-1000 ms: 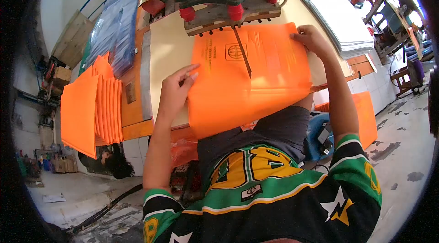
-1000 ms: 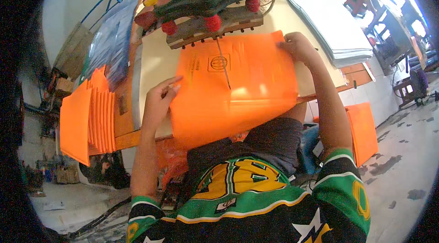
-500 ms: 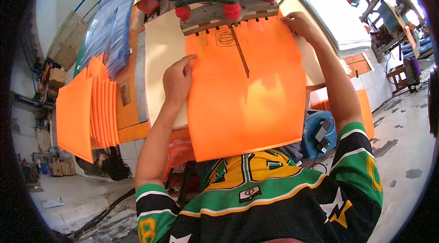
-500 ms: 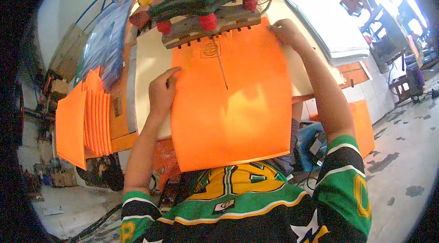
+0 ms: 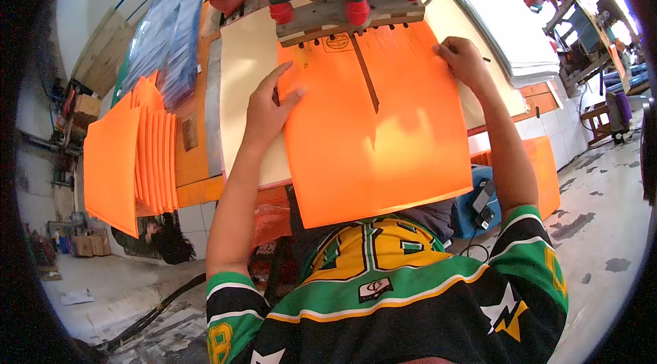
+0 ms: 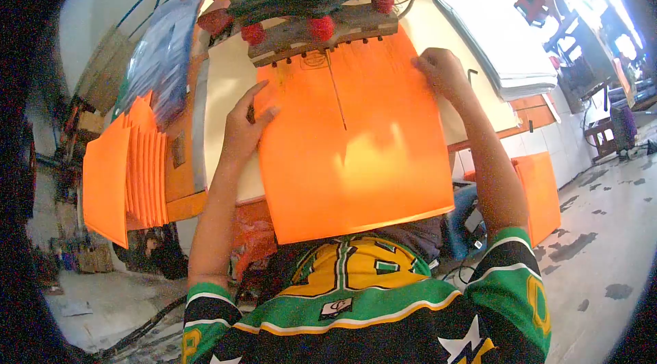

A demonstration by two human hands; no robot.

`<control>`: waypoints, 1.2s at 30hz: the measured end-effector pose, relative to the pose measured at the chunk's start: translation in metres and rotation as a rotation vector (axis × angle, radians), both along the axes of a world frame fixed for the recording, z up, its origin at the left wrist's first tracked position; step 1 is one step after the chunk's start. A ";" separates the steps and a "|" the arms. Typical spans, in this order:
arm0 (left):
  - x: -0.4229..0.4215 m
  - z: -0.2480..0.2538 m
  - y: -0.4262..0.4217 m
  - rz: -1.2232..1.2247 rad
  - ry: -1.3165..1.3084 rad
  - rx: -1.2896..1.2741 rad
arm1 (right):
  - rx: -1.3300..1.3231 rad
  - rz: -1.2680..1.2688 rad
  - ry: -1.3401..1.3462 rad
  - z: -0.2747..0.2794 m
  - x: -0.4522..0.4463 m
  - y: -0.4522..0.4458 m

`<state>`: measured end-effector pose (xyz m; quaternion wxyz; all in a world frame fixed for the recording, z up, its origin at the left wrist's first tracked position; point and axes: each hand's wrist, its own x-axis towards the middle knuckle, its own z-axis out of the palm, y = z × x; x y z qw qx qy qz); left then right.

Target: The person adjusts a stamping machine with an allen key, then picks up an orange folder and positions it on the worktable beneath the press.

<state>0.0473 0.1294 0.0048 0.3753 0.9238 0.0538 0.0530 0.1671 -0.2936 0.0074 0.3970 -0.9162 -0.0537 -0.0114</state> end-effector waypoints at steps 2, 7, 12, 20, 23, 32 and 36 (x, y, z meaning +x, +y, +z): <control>0.004 -0.018 0.005 -0.152 -0.282 -0.027 | -0.065 -0.004 -0.089 -0.015 0.015 -0.003; -0.008 -0.008 -0.003 -0.084 -0.194 0.127 | 0.011 0.073 0.039 0.003 -0.010 0.002; -0.010 -0.008 -0.010 -0.041 -0.216 0.121 | -0.018 0.068 0.157 0.013 -0.048 -0.002; -0.006 -0.017 -0.006 0.006 -0.288 0.161 | 0.097 -0.056 -0.094 -0.013 -0.046 0.022; -0.001 -0.030 0.002 -0.028 -0.407 0.200 | 0.060 -0.139 -0.140 -0.023 -0.032 0.025; -0.001 -0.028 -0.001 -0.014 -0.330 0.182 | 0.096 -0.049 -0.181 -0.030 -0.027 0.014; 0.001 -0.029 -0.004 0.015 -0.322 0.189 | 0.090 -0.066 -0.142 -0.029 -0.024 0.015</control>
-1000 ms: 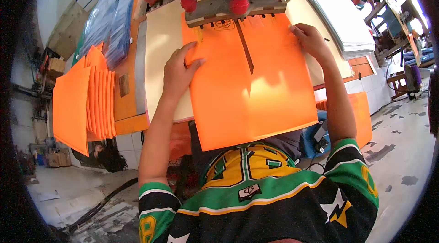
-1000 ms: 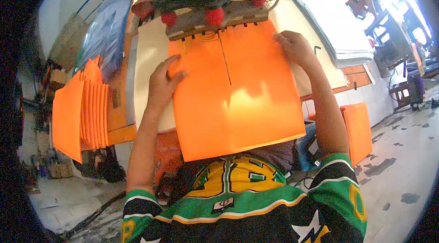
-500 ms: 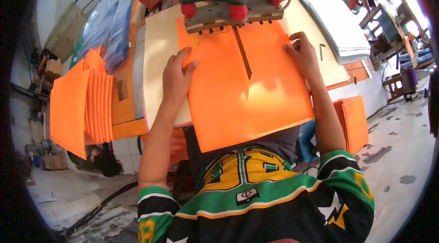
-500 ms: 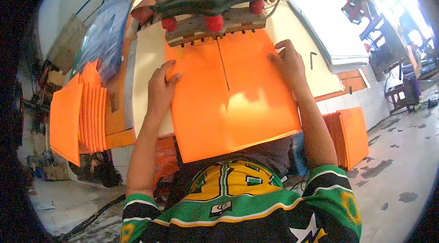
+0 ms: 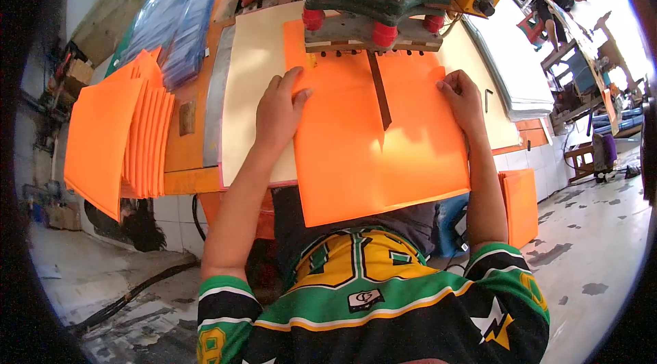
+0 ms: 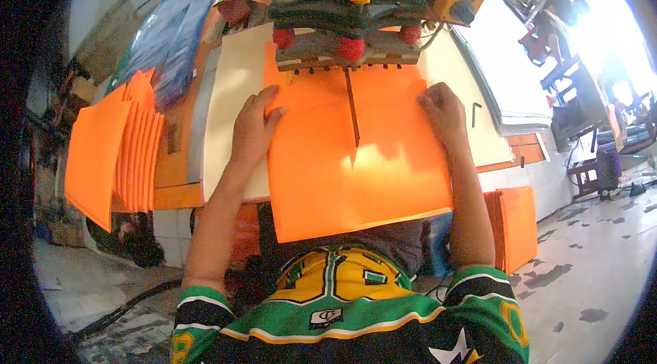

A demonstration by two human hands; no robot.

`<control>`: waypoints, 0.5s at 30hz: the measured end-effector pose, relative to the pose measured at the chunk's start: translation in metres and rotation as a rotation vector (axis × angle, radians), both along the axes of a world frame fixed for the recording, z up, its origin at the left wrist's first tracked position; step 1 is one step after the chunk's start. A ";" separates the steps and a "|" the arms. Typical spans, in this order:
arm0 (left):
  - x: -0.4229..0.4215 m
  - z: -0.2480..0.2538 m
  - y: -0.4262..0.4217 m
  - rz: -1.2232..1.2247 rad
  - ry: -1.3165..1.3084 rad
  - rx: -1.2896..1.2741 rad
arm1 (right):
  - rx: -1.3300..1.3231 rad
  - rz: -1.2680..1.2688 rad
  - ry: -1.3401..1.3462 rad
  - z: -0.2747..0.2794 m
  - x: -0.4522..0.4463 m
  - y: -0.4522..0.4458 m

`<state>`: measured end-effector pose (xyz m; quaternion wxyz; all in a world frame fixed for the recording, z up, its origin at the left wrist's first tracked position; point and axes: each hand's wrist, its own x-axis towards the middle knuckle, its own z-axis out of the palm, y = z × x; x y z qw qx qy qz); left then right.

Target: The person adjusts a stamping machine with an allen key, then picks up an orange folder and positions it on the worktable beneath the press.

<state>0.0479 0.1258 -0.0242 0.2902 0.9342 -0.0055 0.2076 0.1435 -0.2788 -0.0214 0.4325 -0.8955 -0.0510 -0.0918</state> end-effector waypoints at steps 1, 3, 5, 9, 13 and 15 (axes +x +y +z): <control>0.000 -0.001 -0.001 0.019 -0.043 0.027 | -0.004 -0.002 0.006 0.001 0.000 -0.001; 0.001 -0.002 -0.004 0.048 -0.083 0.042 | -0.022 0.014 -0.015 0.000 0.000 -0.002; 0.003 0.001 -0.003 0.064 -0.049 0.046 | -0.037 0.030 -0.032 0.000 0.000 -0.002; 0.004 0.001 -0.004 0.058 -0.039 0.038 | -0.026 0.022 -0.045 0.001 -0.005 -0.001; 0.005 0.003 -0.004 0.058 -0.035 0.049 | -0.062 -0.027 -0.042 0.008 -0.010 0.004; 0.005 0.004 -0.003 0.062 -0.029 0.041 | -0.063 -0.032 -0.030 0.013 -0.014 0.008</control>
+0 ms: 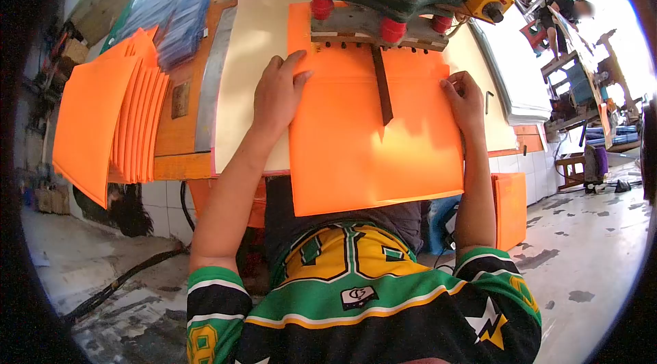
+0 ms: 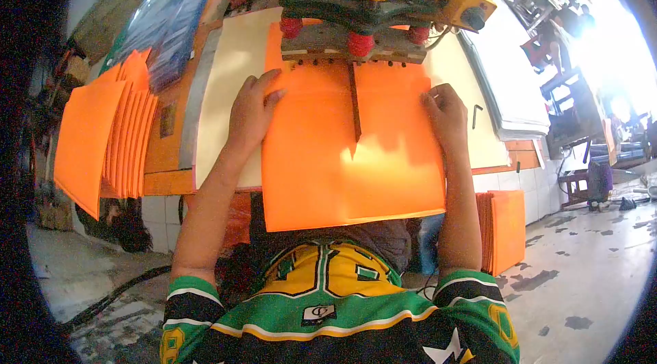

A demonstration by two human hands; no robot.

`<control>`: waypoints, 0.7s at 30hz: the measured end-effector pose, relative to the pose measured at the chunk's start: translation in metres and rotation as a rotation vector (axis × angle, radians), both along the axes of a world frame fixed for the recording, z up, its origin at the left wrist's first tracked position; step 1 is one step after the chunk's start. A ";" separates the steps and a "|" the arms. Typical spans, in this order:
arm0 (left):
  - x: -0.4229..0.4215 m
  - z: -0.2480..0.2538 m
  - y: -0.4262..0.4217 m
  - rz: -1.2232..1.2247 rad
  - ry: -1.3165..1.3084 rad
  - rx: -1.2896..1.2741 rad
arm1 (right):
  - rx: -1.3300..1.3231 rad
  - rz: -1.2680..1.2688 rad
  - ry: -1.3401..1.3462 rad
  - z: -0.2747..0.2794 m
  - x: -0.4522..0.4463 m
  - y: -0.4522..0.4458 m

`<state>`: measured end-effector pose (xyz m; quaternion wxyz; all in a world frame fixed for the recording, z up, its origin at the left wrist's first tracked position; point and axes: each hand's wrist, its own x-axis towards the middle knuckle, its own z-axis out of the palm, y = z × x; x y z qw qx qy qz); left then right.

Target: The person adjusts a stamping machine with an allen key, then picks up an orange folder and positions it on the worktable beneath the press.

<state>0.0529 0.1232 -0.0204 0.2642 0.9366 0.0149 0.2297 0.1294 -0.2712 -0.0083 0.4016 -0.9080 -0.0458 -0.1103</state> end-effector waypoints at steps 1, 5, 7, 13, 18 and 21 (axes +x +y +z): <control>0.001 0.001 0.001 -0.007 -0.002 -0.004 | -0.001 -0.008 0.012 0.001 -0.002 0.001; 0.003 0.000 0.003 -0.013 0.041 -0.040 | -0.054 0.006 -0.018 -0.005 0.004 -0.001; 0.002 0.002 0.003 -0.006 0.056 -0.046 | -0.030 0.013 -0.011 -0.001 -0.001 0.002; -0.001 0.006 0.005 -0.027 0.082 -0.062 | -0.021 0.020 -0.054 0.002 -0.007 0.005; -0.006 0.018 0.002 -0.010 0.167 -0.124 | -0.064 0.029 -0.007 0.009 -0.021 0.008; -0.003 0.017 -0.001 -0.005 0.114 -0.090 | -0.119 0.058 -0.019 0.007 -0.022 0.008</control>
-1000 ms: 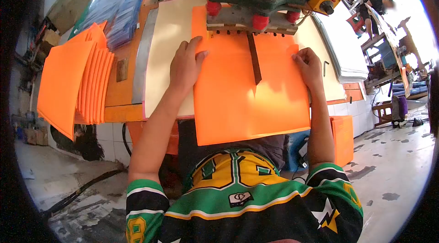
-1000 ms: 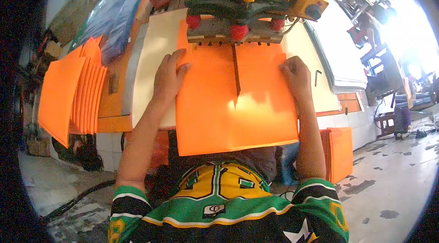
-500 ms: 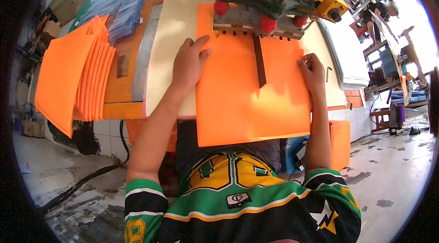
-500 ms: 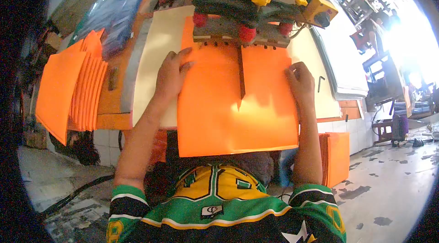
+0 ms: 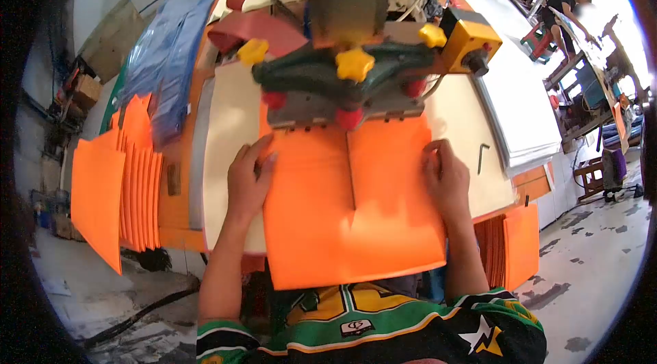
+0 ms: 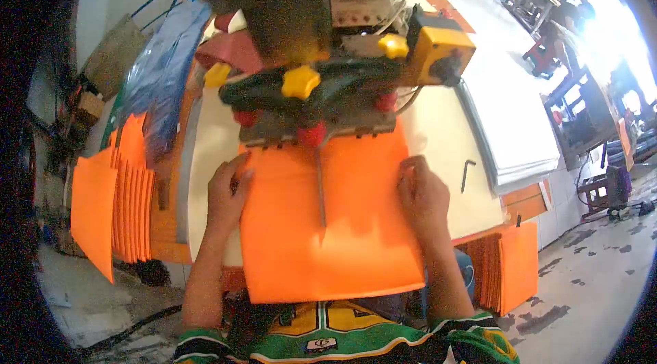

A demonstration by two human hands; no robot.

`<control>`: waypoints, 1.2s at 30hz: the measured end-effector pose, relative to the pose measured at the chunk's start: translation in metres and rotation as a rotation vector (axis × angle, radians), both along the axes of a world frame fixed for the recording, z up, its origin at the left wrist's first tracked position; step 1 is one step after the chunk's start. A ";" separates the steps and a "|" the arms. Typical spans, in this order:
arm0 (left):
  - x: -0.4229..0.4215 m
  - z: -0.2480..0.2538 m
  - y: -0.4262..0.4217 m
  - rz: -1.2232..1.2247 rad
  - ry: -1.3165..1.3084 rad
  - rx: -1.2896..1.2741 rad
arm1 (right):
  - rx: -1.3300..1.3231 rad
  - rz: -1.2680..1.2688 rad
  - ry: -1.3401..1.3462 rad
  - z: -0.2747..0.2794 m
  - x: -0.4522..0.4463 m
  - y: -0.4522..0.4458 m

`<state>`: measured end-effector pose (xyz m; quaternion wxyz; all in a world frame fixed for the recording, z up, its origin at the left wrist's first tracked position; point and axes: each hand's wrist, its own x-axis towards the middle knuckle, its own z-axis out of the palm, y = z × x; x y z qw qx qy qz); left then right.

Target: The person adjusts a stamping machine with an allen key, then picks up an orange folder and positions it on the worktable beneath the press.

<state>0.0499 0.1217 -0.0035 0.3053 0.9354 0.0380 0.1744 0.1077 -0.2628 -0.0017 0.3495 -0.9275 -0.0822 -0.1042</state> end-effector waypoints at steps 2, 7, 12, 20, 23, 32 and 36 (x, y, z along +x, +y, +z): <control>0.001 0.006 -0.006 0.054 0.015 -0.078 | -0.119 -0.025 0.044 -0.001 0.002 0.000; 0.007 0.008 -0.004 0.071 -0.022 -0.084 | -0.146 0.026 0.012 0.000 0.002 0.001; 0.004 0.009 -0.004 0.073 -0.006 -0.126 | -0.091 0.025 -0.024 0.002 0.001 0.005; 0.001 0.003 0.003 -0.018 -0.039 -0.222 | -0.043 0.009 -0.129 -0.006 0.005 0.000; -0.004 0.000 0.006 -0.061 -0.008 -0.273 | -0.061 0.019 -0.013 0.001 0.005 -0.001; -0.014 -0.008 0.010 -0.123 -0.022 -0.343 | 0.132 0.039 -0.115 -0.004 0.005 -0.003; -0.013 -0.002 0.004 -0.146 -0.032 -0.332 | 0.132 0.040 0.008 -0.005 0.007 -0.009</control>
